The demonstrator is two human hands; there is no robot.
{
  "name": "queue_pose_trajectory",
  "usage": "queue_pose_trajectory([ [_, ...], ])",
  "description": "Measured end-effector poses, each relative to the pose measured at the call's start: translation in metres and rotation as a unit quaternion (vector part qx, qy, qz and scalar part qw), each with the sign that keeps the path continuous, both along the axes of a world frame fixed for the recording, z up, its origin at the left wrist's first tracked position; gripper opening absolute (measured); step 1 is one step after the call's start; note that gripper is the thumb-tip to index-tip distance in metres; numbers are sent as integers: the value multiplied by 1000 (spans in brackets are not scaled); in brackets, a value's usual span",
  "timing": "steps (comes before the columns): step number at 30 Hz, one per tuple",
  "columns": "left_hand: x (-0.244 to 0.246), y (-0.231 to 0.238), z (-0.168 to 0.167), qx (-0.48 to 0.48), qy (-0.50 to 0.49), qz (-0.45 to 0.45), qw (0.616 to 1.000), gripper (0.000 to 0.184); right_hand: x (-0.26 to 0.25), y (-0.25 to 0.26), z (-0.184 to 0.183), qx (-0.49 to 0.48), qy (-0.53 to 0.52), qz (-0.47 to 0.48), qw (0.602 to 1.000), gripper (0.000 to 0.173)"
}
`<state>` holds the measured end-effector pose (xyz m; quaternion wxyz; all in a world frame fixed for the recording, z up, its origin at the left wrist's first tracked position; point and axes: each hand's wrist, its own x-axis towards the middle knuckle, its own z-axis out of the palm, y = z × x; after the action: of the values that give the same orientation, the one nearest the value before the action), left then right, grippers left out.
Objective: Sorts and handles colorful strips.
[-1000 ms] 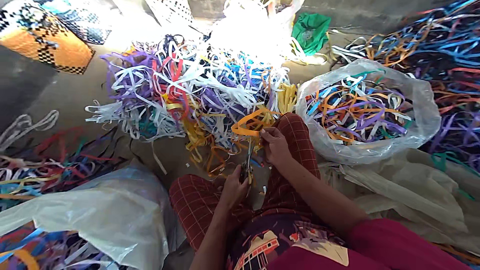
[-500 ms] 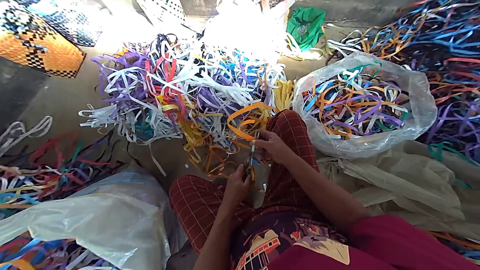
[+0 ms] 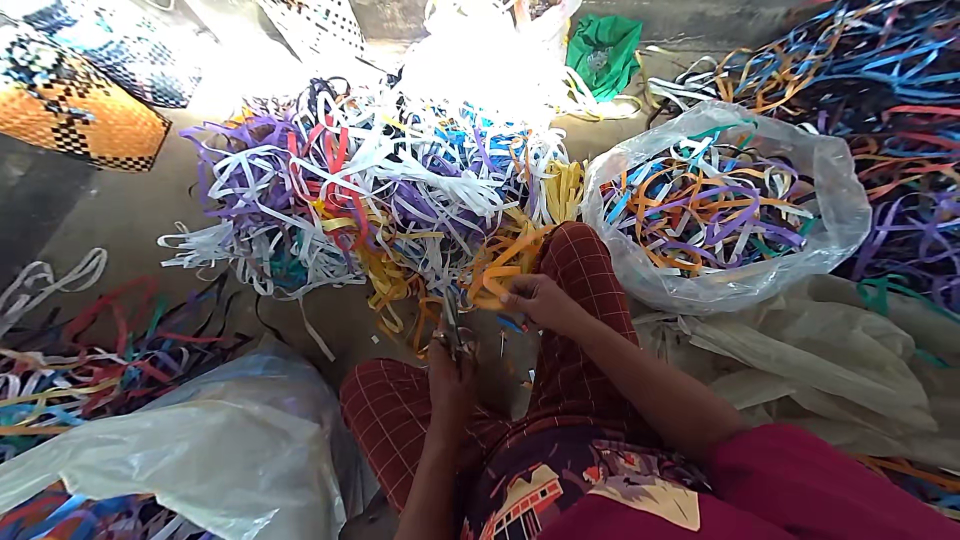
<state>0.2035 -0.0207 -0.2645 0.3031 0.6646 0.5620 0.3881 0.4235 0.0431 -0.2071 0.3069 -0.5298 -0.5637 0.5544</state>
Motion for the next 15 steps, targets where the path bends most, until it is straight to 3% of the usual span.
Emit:
queue_pose_trajectory([
  [4,23,15,10,36,-84,-60,994,40,-10,-10,-2,19,-5,84,996,25],
  [7,39,12,15,-33,-136,-90,986,34,3,-12,0,39,-30,79,996,27],
  [12,34,7,9,-128,-131,-78,980,37,92,-2,9,119,-121,-122,978,23],
  [15,28,6,4,-163,-139,-45,976,40,168,19,-7,75,-59,-314,945,31],
])
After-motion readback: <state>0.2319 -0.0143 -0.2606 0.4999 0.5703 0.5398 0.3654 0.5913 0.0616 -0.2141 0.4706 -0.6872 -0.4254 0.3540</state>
